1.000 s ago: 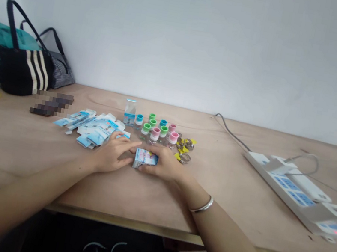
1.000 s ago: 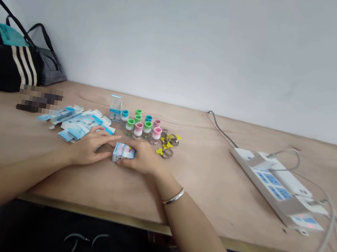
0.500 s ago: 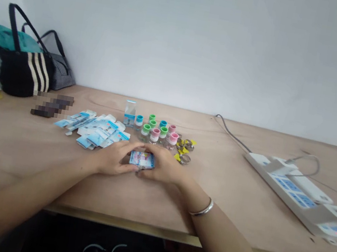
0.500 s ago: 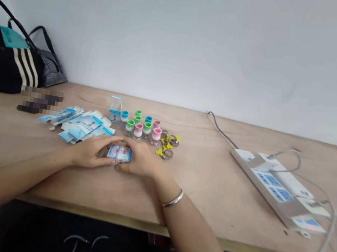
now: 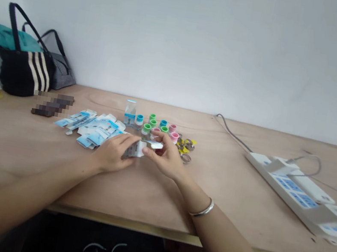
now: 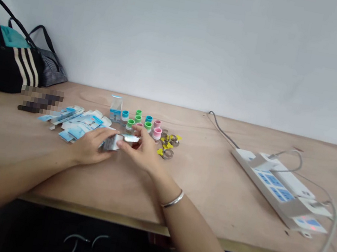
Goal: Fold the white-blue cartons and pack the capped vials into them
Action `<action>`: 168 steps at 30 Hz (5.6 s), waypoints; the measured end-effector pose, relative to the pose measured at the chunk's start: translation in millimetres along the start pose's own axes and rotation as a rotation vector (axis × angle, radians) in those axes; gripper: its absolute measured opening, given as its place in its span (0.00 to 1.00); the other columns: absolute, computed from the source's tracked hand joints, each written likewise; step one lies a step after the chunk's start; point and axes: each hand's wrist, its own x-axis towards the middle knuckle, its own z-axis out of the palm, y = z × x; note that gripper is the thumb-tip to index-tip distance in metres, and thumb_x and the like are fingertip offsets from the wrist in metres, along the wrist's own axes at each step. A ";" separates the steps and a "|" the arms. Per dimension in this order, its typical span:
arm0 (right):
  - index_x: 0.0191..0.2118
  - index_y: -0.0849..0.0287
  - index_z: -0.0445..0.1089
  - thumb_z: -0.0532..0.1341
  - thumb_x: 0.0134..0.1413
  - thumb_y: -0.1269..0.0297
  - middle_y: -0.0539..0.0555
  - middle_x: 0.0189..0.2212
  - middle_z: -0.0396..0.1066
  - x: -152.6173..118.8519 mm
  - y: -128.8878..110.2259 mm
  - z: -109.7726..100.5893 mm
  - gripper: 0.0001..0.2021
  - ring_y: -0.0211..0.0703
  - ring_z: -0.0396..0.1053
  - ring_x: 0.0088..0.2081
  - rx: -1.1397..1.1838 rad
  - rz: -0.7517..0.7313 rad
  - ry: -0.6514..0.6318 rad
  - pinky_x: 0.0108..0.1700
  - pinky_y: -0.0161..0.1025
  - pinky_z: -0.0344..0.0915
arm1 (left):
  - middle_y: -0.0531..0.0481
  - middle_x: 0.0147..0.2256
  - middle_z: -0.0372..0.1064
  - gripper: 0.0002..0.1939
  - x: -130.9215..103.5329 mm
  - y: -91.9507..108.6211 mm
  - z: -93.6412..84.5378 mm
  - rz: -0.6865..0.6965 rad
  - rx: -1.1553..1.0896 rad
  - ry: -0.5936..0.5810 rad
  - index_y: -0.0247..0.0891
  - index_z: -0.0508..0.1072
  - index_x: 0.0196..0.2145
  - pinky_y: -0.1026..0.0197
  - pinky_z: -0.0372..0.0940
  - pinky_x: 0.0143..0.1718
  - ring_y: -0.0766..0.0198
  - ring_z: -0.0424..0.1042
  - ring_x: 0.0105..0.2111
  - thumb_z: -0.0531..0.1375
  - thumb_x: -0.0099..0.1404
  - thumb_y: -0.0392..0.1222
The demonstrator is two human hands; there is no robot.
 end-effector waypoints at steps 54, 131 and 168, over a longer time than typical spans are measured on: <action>0.56 0.56 0.59 0.71 0.33 0.51 0.62 0.52 0.59 -1.5 3.5 -7.7 0.41 0.56 0.57 0.55 -0.367 -0.341 -0.207 0.55 0.52 0.57 | 0.49 0.39 0.75 0.22 27.6 -30.5 -23.5 -0.456 -0.536 -0.373 0.40 0.72 0.42 0.56 0.69 0.41 0.56 0.74 0.39 0.64 0.49 0.48; 0.40 0.61 0.69 0.66 0.39 0.49 0.52 0.32 0.71 1.1 4.8 -14.8 0.25 0.41 0.67 0.32 -0.465 -0.052 -0.276 0.34 0.34 0.60 | 0.51 0.27 0.73 0.22 5.9 -19.3 -2.4 -0.597 -0.764 -0.319 0.36 0.69 0.37 0.58 0.71 0.35 0.60 0.75 0.31 0.69 0.44 0.44; 0.46 0.62 0.68 0.65 0.45 0.57 0.54 0.32 0.70 -2.2 10.1 -2.3 0.22 0.37 0.67 0.28 -0.227 0.037 -0.303 0.31 0.36 0.65 | 0.40 0.42 0.73 0.24 52.6 -107.6 -56.2 -0.764 0.051 -0.064 0.33 0.70 0.41 0.55 0.63 0.45 0.52 0.71 0.42 0.66 0.47 0.45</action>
